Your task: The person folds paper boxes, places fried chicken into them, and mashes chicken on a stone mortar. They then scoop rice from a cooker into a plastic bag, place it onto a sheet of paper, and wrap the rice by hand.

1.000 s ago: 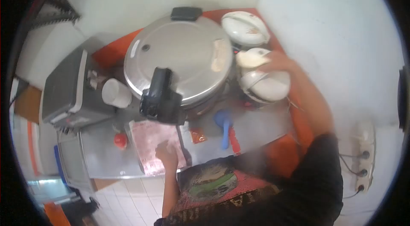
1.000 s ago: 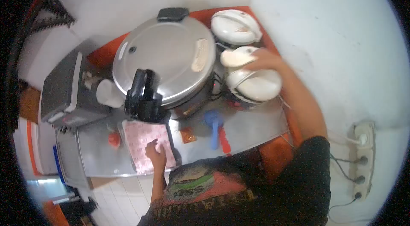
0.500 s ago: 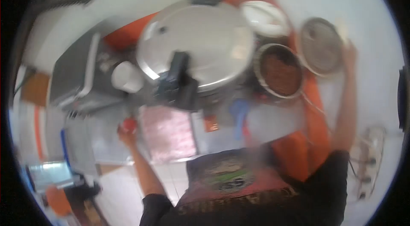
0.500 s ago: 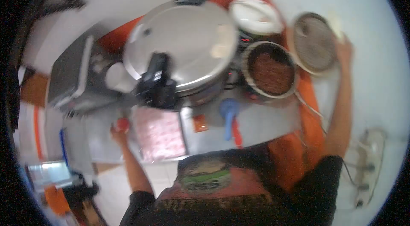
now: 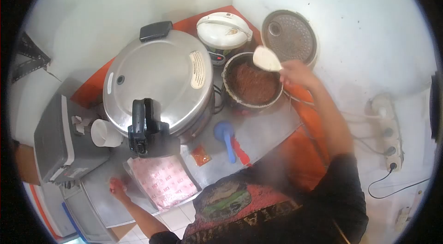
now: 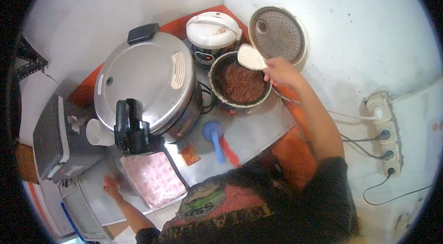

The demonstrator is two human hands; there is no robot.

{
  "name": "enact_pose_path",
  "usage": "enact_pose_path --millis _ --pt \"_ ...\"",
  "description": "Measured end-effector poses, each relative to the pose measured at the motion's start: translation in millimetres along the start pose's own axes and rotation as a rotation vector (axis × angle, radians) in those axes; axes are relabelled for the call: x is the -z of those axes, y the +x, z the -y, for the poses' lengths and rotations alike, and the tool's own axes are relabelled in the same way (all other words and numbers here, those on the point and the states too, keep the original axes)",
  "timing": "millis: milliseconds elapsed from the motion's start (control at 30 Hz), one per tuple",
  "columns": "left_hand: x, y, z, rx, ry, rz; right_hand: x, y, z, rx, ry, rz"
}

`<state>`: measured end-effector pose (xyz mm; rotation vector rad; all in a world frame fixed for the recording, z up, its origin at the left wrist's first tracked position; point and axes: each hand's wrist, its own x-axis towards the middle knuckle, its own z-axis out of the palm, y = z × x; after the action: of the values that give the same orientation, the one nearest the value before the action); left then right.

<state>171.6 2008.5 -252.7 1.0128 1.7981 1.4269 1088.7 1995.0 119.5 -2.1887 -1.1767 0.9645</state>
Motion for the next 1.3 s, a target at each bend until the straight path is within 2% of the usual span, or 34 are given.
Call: enact_pose_path --millis 67,167,233,300,367,433,533,567,633,667,733,800,833,867,967,1067,1167,1200,1300 --pt "-3.6 -41.7 -41.0 -0.026 -0.136 -0.117 -11.7 49.8 -34.8 0.058 -0.387 0.046" --pt "-45.5 -101.4 -131.8 0.000 -0.130 -0.169 -46.3 109.7 -56.7 -0.070 -0.753 0.018" --pt "-33.3 -118.0 -134.6 0.084 -0.152 0.220 -65.9 123.5 -44.7 -0.086 -0.734 -0.066" --pt "-62.3 -169.9 -166.8 0.066 -0.257 0.275 -76.3 131.6 -28.7 -0.083 -0.730 -0.098" --pt "-69.4 -198.7 -172.3 0.210 -0.257 0.252 -78.5 129.8 -8.4 -0.070 -0.734 -0.084" --pt "-75.9 -229.9 -164.7 0.282 -0.427 0.227 -92.5 131.7 -5.0 -0.038 -0.715 -0.085" --pt "-93.8 -261.3 -177.3 0.392 -0.474 0.377 -113.8 143.0 -12.2 -0.021 -0.694 -0.112" --pt "-100.4 -269.6 -178.1 0.479 -0.489 0.348 -114.9 146.3 -16.6 -0.045 -0.668 -0.110" --pt "-106.2 -277.7 -175.7 0.496 -0.475 0.405 -112.8 157.3 -27.2 -0.089 -0.616 -0.107" --pt "-111.0 -284.9 -176.2 0.523 -0.491 0.349 -110.2 167.0 -34.4 -0.067 -0.610 -0.058" --pt "-116.6 -285.7 -172.3 0.530 -0.475 0.443 -102.9 189.7 -49.6 -0.024 -0.590 0.032" --pt "-131.3 -285.2 -176.7 0.509 -0.436 0.513 -98.2 203.9 -60.3 -0.269 -0.212 0.140" --pt "-140.7 -283.7 -182.0 0.570 -0.431 0.507 -96.3 206.8 -62.0 -0.384 -0.020 0.193" --pt "-152.0 -282.5 -192.7 0.566 -0.444 0.578 -83.4 192.8 -45.8 -0.467 -0.017 0.312" --pt "-175.4 -280.5 -209.2 0.543 -0.424 0.728 -89.4 206.3 -72.7 -0.495 0.314 0.400" --pt "-192.4 -283.3 -221.0 0.572 -0.393 0.778 -82.9 197.1 -65.8 -0.504 0.342 0.575" --pt "-200.0 -285.8 -224.2 0.579 -0.399 0.851 -85.5 144.1 -20.3 -0.263 -0.212 0.282" --pt "-206.5 -285.8 -225.4 0.571 -0.408 0.881 -88.4 140.3 -15.4 -0.243 -0.367 0.256" --pt "-239.2 -289.9 -247.3 0.578 -0.391 0.999 -90.1 134.7 -34.8 0.061 -0.713 0.069"
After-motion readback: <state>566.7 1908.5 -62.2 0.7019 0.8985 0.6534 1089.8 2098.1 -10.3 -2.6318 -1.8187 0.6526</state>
